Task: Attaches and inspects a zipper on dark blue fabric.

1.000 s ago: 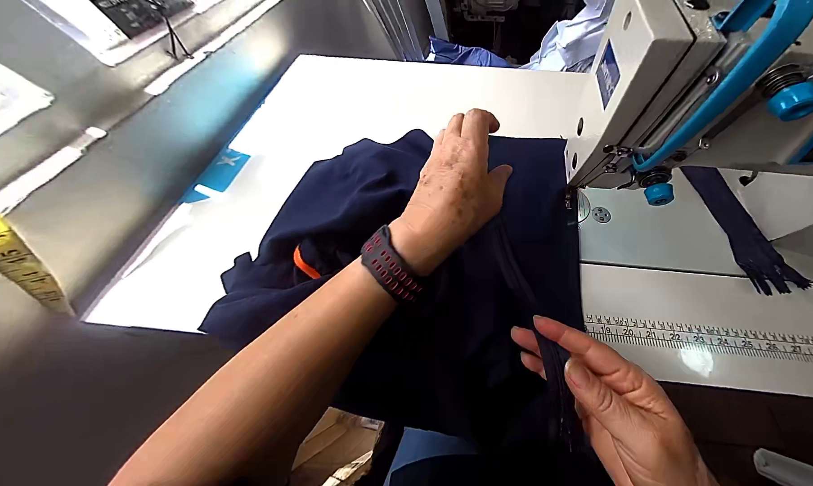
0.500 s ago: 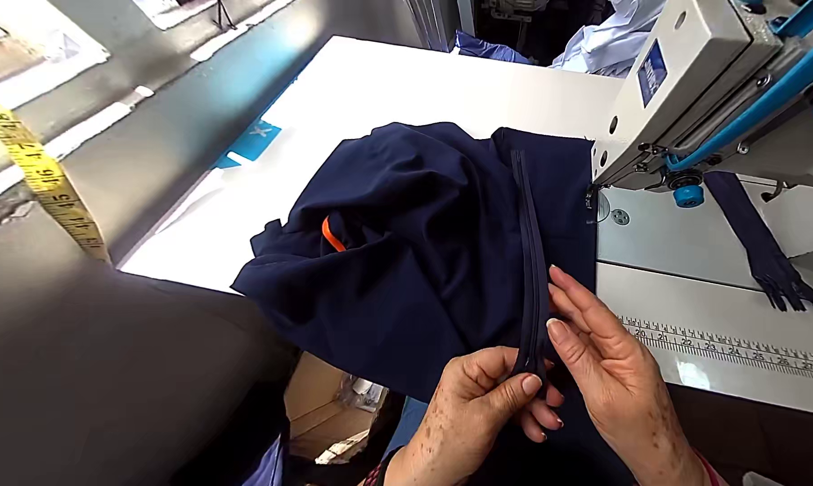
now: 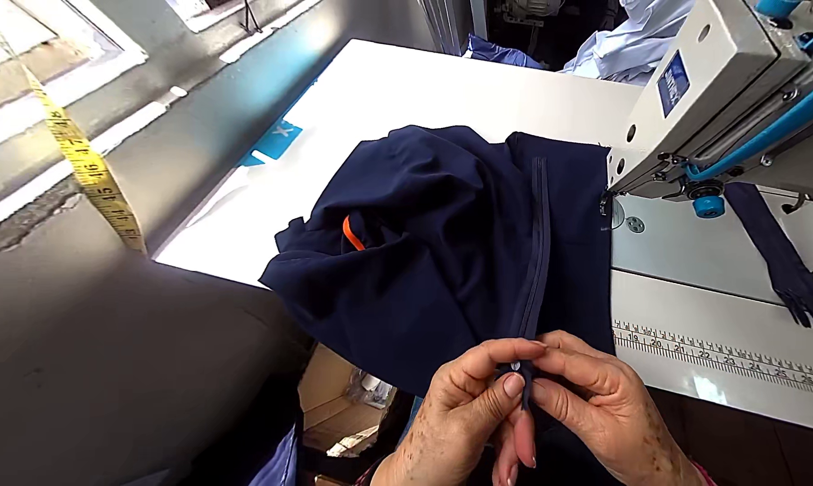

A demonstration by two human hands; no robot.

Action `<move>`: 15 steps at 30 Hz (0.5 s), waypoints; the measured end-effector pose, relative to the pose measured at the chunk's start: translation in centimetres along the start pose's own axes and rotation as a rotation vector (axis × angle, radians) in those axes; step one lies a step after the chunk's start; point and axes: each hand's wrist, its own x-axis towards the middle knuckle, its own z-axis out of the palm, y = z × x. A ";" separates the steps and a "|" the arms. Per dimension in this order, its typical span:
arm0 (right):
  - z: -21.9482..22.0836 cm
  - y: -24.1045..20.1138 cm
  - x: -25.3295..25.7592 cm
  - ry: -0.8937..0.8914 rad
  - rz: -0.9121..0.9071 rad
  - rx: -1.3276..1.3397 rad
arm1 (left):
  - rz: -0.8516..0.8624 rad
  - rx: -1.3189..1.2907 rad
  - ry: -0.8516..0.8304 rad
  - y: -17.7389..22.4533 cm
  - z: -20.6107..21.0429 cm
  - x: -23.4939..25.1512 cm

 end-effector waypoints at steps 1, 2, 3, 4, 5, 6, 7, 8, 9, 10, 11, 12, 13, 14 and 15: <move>0.1 0.1 0.2 0.004 -0.021 -0.026 | -0.003 -0.009 -0.017 0.1 -0.1 0.1; 0.1 0.3 0.3 0.002 -0.036 -0.034 | -0.017 -0.030 -0.030 0.3 -0.1 0.2; 0.2 0.4 0.3 -0.003 -0.045 -0.025 | -0.035 -0.050 -0.039 0.4 -0.1 0.3; 0.3 0.5 0.2 0.001 -0.045 -0.007 | -0.043 -0.050 -0.048 0.6 -0.2 0.4; 0.4 0.5 0.1 0.020 -0.034 0.010 | -0.042 -0.033 -0.059 0.8 -0.2 0.5; 0.6 0.3 0.0 0.051 -0.014 0.023 | -0.029 -0.005 -0.075 0.8 -0.2 0.6; 0.8 0.1 -0.1 0.090 0.009 0.032 | -0.006 0.034 -0.104 0.7 -0.2 0.7; 0.9 -0.1 -0.1 0.127 0.033 0.043 | 0.024 0.099 -0.147 0.6 -0.3 0.8; 1.0 -0.4 -0.2 0.159 0.057 0.053 | 0.061 0.194 -0.195 0.5 -0.4 0.8; 1.1 -0.7 -0.2 0.190 0.079 0.060 | 0.105 0.311 -0.240 0.4 -0.6 0.9; 1.1 -1.0 -0.2 0.215 0.093 0.065 | 0.158 0.449 -0.257 0.5 -0.7 1.0; 1.0 -1.3 -0.1 0.233 0.094 0.069 | 0.232 0.618 -0.237 0.6 -0.7 1.1; 0.9 -1.6 0.0 0.245 0.083 0.080 | 0.344 0.817 -0.172 0.7 -0.8 1.2; 0.8 -2.0 0.2 0.251 0.067 0.100 | 0.462 1.017 -0.085 0.8 -1.0 1.4; 0.6 -2.4 0.4 0.252 0.054 0.116 | 0.563 1.149 -0.020 1.0 -1.1 1.8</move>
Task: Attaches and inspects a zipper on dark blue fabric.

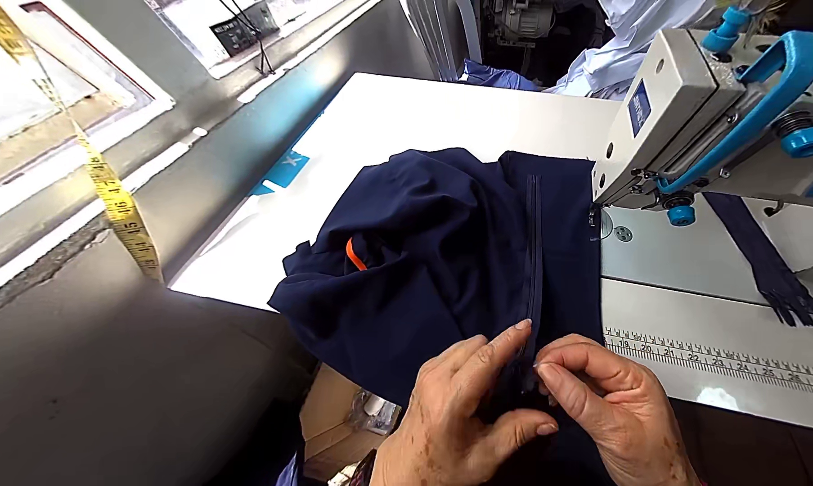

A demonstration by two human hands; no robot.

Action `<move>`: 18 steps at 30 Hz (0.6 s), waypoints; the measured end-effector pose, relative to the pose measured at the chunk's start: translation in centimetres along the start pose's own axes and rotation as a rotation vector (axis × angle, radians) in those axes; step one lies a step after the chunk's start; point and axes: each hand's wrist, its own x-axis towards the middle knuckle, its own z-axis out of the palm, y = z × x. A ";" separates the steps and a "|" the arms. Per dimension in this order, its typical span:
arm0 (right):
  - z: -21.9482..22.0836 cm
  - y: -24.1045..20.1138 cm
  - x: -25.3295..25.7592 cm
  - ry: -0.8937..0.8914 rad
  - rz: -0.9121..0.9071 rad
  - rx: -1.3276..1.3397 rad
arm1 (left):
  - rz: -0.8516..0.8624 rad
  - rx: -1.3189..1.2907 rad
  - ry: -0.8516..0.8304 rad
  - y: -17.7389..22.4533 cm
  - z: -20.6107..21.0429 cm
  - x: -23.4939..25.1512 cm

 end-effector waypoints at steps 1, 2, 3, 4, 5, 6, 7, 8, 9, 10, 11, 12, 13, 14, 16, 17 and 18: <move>0.0 -0.3 0.2 -0.004 -0.009 0.015 | 0.040 0.050 0.043 -0.1 0.0 0.5; 0.1 -0.4 0.5 -0.009 -0.016 0.030 | 0.060 0.037 0.058 -0.2 0.0 1.1; 0.3 -0.3 0.7 -0.004 -0.026 0.047 | 0.055 -0.008 0.063 -0.3 0.1 1.6; 0.4 0.1 1.1 0.000 -0.037 0.074 | 0.015 -0.071 0.072 -0.7 0.3 2.0; 0.2 0.7 1.4 0.005 -0.041 0.102 | -0.058 -0.149 0.089 -1.2 0.5 2.3; 0.0 1.3 1.7 0.016 -0.032 0.115 | -0.147 -0.226 0.115 -1.7 0.5 2.4; -0.5 1.6 1.7 0.043 -0.021 0.091 | -0.220 -0.265 0.150 -2.1 0.3 2.5; -1.1 1.7 1.6 0.086 -0.014 0.029 | -0.244 -0.251 0.194 -2.3 -0.2 2.4; -1.8 1.5 1.1 0.127 0.002 -0.039 | -0.222 -0.191 0.230 -2.2 -1.0 2.0; -2.8 1.1 0.3 0.157 0.025 -0.088 | -0.166 -0.103 0.249 -2.0 -1.8 1.5; -3.8 0.6 -0.7 0.178 0.058 -0.118 | -0.081 0.003 0.228 -1.6 -2.6 0.8; -4.7 0.1 -1.7 0.188 0.113 -0.123 | 0.016 0.106 0.151 -1.1 -3.2 -0.2; -5.4 -0.5 -2.7 0.180 0.185 -0.111 | 0.118 0.207 0.024 -0.5 -3.5 -1.1; -5.8 -1.0 -3.5 0.151 0.266 -0.096 | 0.210 0.298 -0.124 -0.2 -3.5 -1.8; -5.7 -1.5 -4.8 0.069 0.395 -0.067 | 0.323 0.448 -0.319 -1.0 -2.7 -2.6; -5.3 -1.5 -5.1 0.032 0.433 -0.059 | 0.343 0.501 -0.342 -1.7 -2.2 -2.9; -4.8 -1.2 -5.3 -0.003 0.448 -0.053 | 0.361 0.541 -0.333 -2.4 -1.7 -2.9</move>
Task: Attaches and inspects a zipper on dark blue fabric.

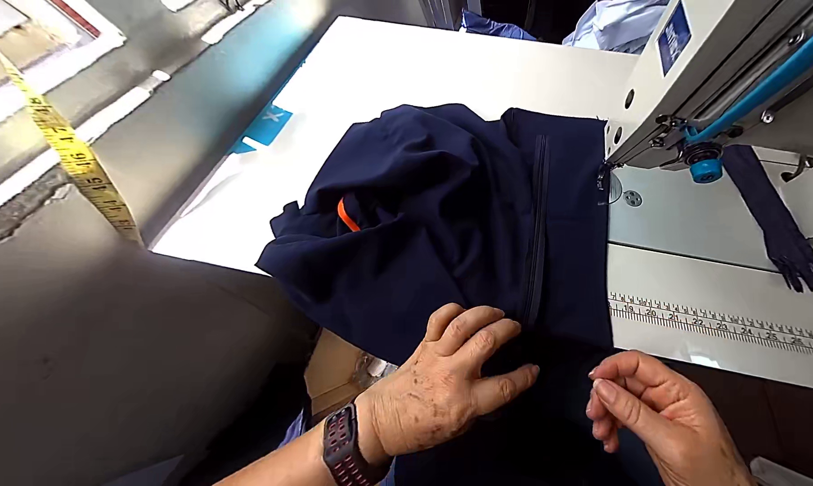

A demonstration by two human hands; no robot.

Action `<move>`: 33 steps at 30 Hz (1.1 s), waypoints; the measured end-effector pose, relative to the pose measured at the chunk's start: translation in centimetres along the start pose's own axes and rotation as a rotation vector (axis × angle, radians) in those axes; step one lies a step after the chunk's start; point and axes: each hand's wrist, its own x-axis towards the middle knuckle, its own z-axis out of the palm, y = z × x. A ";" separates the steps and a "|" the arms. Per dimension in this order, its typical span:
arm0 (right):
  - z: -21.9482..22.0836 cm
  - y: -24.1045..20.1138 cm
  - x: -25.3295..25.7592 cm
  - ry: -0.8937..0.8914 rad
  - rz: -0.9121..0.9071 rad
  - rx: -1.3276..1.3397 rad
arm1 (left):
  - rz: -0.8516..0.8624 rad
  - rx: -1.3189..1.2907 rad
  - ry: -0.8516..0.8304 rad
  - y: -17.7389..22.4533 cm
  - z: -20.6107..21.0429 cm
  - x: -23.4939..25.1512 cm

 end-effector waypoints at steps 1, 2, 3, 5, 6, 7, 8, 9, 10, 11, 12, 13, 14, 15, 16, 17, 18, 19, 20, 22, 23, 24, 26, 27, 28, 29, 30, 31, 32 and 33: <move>0.6 0.3 0.1 -0.025 -0.001 0.003 | 0.015 0.031 0.018 -0.3 0.7 0.2; 1.1 0.4 0.2 -0.042 -0.012 0.009 | 0.036 0.053 0.036 -0.6 1.2 0.6; 1.5 0.4 0.3 -0.055 -0.027 0.019 | 0.056 0.057 0.050 -0.9 1.4 1.1; 2.1 0.2 0.7 -0.069 -0.058 0.025 | 0.097 0.005 0.069 -1.7 1.4 2.1; 2.3 0.0 0.9 -0.061 -0.062 0.005 | 0.112 -0.041 0.078 -2.2 1.2 2.5; 2.5 -0.2 1.2 -0.048 -0.052 -0.030 | 0.106 -0.085 0.094 -2.7 1.1 2.9; 2.7 -0.5 1.5 -0.044 -0.021 -0.072 | 0.068 -0.126 0.120 -3.0 1.0 3.2; 3.0 -0.8 1.7 -0.058 0.025 -0.100 | 0.003 -0.175 0.152 -3.1 0.9 3.5; 3.2 -1.0 1.9 -0.088 0.077 -0.099 | -0.074 -0.238 0.193 -3.1 0.7 3.8; 3.4 -1.3 2.2 -0.123 0.123 -0.069 | -0.146 -0.324 0.233 -3.1 0.4 4.3; 3.6 -1.5 2.6 -0.154 0.164 -0.022 | -0.205 -0.421 0.266 -3.1 0.0 4.8; 3.9 -1.6 2.9 -0.177 0.202 0.036 | -0.244 -0.504 0.282 -3.1 -0.3 5.2; 4.1 -1.7 3.3 -0.182 0.235 0.090 | -0.252 -0.552 0.283 -3.1 -0.4 5.5; 4.4 -1.7 3.6 -0.170 0.259 0.127 | -0.229 -0.542 0.258 -3.1 -0.6 5.7; 4.5 -1.7 4.0 -0.149 0.272 0.147 | -0.171 -0.474 0.197 -3.3 -0.9 5.8; 4.5 -1.7 4.2 -0.128 0.273 0.161 | -0.089 -0.393 0.101 -3.7 -1.3 5.7; 4.3 -1.7 4.3 -0.107 0.267 0.179 | -0.002 -0.326 -0.008 -4.1 -1.5 5.5; 4.0 -1.8 4.3 -0.087 0.256 0.192 | 0.073 -0.275 -0.097 -4.7 -1.6 5.3; 3.6 -1.8 4.2 -0.069 0.248 0.201 | 0.131 -0.236 -0.147 -5.3 -1.5 5.1; 2.8 -1.7 3.9 -0.040 0.243 0.228 | 0.204 -0.174 -0.164 -5.8 -1.2 5.1; 2.6 -1.6 3.7 -0.031 0.244 0.240 | 0.241 -0.150 -0.155 -5.8 -1.1 5.4; 2.5 -1.5 3.5 -0.027 0.247 0.247 | 0.283 -0.132 -0.149 -5.7 -1.0 5.7; 2.3 -1.5 3.1 -0.026 0.235 0.256 | 0.369 -0.113 -0.145 -5.6 -0.4 6.3; 2.2 -1.6 2.9 -0.020 0.215 0.265 | 0.400 -0.117 -0.136 -5.5 0.0 6.5; 2.0 -1.7 2.8 -0.008 0.184 0.275 | 0.417 -0.126 -0.113 -5.4 0.3 6.8; 1.7 -1.7 2.7 0.011 0.141 0.284 | 0.412 -0.136 -0.076 -5.3 0.6 7.1; 1.5 -1.9 2.8 0.036 0.090 0.290 | 0.378 -0.157 -0.024 -5.3 0.7 7.4; 1.4 -2.1 2.9 0.060 0.037 0.289 | 0.306 -0.194 0.050 -5.2 0.8 7.8; 1.3 -2.5 3.1 0.083 -0.019 0.274 | 0.193 -0.267 0.139 -5.2 0.8 8.4; 1.3 -2.9 3.5 0.098 -0.073 0.246 | 0.043 -0.404 0.237 -5.2 0.7 9.3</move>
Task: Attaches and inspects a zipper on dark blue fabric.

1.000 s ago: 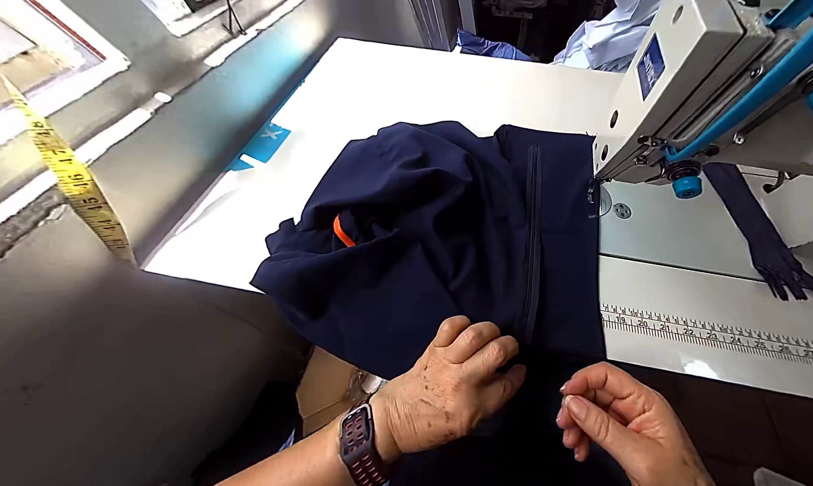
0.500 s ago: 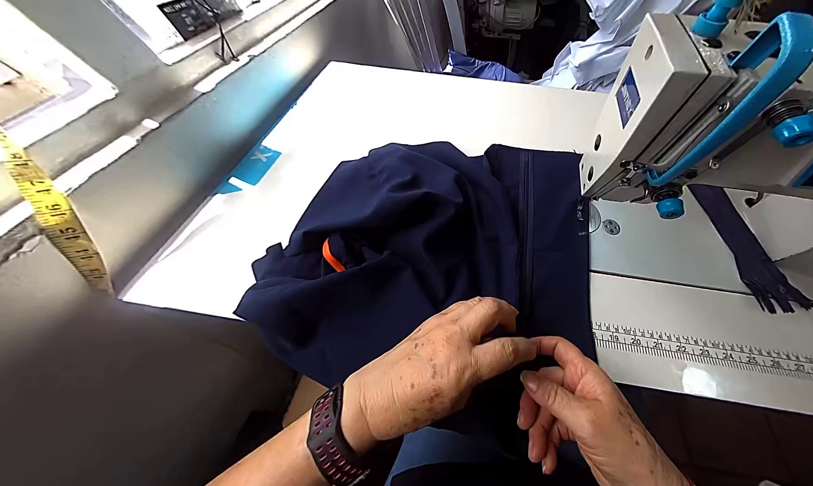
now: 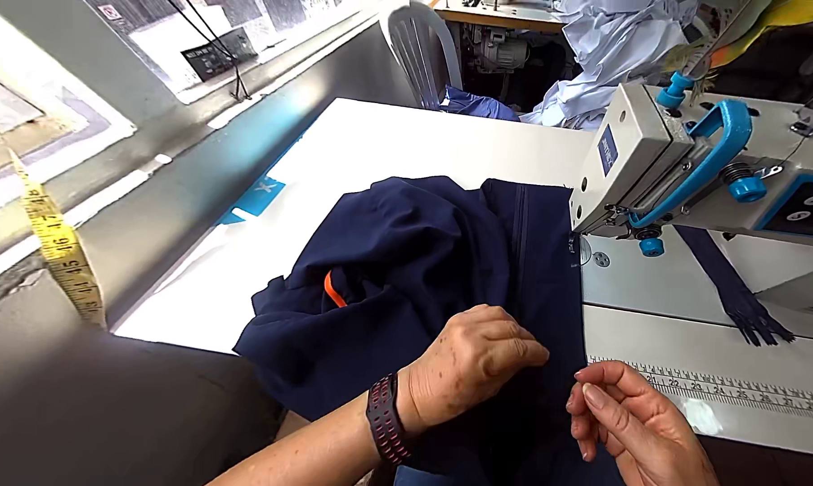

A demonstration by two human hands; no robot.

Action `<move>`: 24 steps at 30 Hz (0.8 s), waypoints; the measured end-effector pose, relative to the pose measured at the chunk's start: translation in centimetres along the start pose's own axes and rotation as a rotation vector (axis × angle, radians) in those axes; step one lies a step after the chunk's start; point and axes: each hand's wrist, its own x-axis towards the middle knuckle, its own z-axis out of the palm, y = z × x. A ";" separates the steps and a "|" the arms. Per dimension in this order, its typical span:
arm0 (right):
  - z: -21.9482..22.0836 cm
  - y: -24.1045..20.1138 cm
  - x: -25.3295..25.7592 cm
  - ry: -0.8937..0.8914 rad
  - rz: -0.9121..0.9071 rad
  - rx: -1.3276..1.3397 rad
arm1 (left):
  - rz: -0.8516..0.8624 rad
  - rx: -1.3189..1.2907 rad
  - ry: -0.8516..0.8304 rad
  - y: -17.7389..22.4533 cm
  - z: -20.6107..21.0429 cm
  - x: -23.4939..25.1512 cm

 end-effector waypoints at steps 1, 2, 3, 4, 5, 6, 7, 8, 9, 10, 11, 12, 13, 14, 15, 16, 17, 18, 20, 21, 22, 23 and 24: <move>0.3 -0.5 0.5 -0.005 -0.046 -0.038 | -0.176 -0.159 0.132 0.2 -0.1 1.1; 0.7 -1.1 1.2 -0.026 -0.081 -0.088 | -0.359 -0.327 0.254 0.6 -0.3 2.4; 1.0 -1.8 1.9 -0.062 -0.112 -0.145 | -0.512 -0.479 0.343 1.1 -0.7 3.8; 1.4 -2.4 2.7 -0.100 -0.139 -0.198 | -0.605 -0.586 0.396 1.5 -1.0 4.9; 1.6 -2.9 3.5 -0.136 -0.158 -0.234 | -0.642 -0.642 0.423 1.8 -1.2 5.7; 1.7 -3.3 4.2 -0.165 -0.166 -0.244 | -0.640 -0.653 0.435 2.0 -1.2 6.1; 1.9 -3.8 4.8 -0.183 -0.165 -0.230 | -0.609 -0.635 0.437 2.2 -1.0 6.3; 2.0 -4.3 5.3 -0.191 -0.152 -0.200 | -0.559 -0.589 0.436 2.4 -0.9 6.4; 2.2 -4.6 5.6 -0.191 -0.138 -0.156 | -0.493 -0.521 0.436 2.5 -0.6 6.3; 2.4 -4.9 5.7 -0.180 -0.129 -0.111 | -0.413 -0.440 0.431 2.5 -0.4 6.0; 2.8 -5.0 5.7 -0.162 -0.124 -0.065 | -0.332 -0.363 0.421 2.5 -0.2 5.7; 3.0 -5.2 5.7 -0.146 -0.122 -0.025 | -0.267 -0.300 0.405 2.6 0.0 5.5; 3.1 -5.2 5.6 -0.139 -0.125 0.012 | -0.226 -0.272 0.389 2.7 0.0 5.5; 3.1 -5.2 5.5 -0.140 -0.144 0.048 | -0.202 -0.283 0.367 2.8 -0.2 5.6; 3.0 -5.1 5.5 -0.145 -0.174 0.073 | -0.182 -0.307 0.334 2.9 -0.5 5.7; 2.9 -5.0 5.4 -0.149 -0.202 0.080 | -0.169 -0.328 0.294 3.0 -0.9 5.9; 2.8 -5.0 5.3 -0.149 -0.219 0.078 | -0.165 -0.341 0.264 3.1 -1.3 6.1; 2.7 -5.1 5.1 -0.147 -0.227 0.076 | -0.170 -0.348 0.241 3.3 -1.5 6.2; 2.6 -5.4 4.8 -0.153 -0.222 0.083 | -0.173 -0.344 0.203 3.5 -1.8 6.2; 2.6 -5.6 4.7 -0.160 -0.207 0.094 | -0.157 -0.316 0.187 3.6 -1.8 6.1; 2.6 -5.6 4.7 -0.153 -0.192 0.107 | -0.127 -0.273 0.175 3.7 -1.8 6.0; 2.8 -5.7 4.7 -0.133 -0.185 0.118 | -0.092 -0.223 0.169 3.8 -1.6 5.9; 2.9 -5.6 4.8 -0.113 -0.192 0.130 | -0.062 -0.183 0.166 4.0 -1.5 5.9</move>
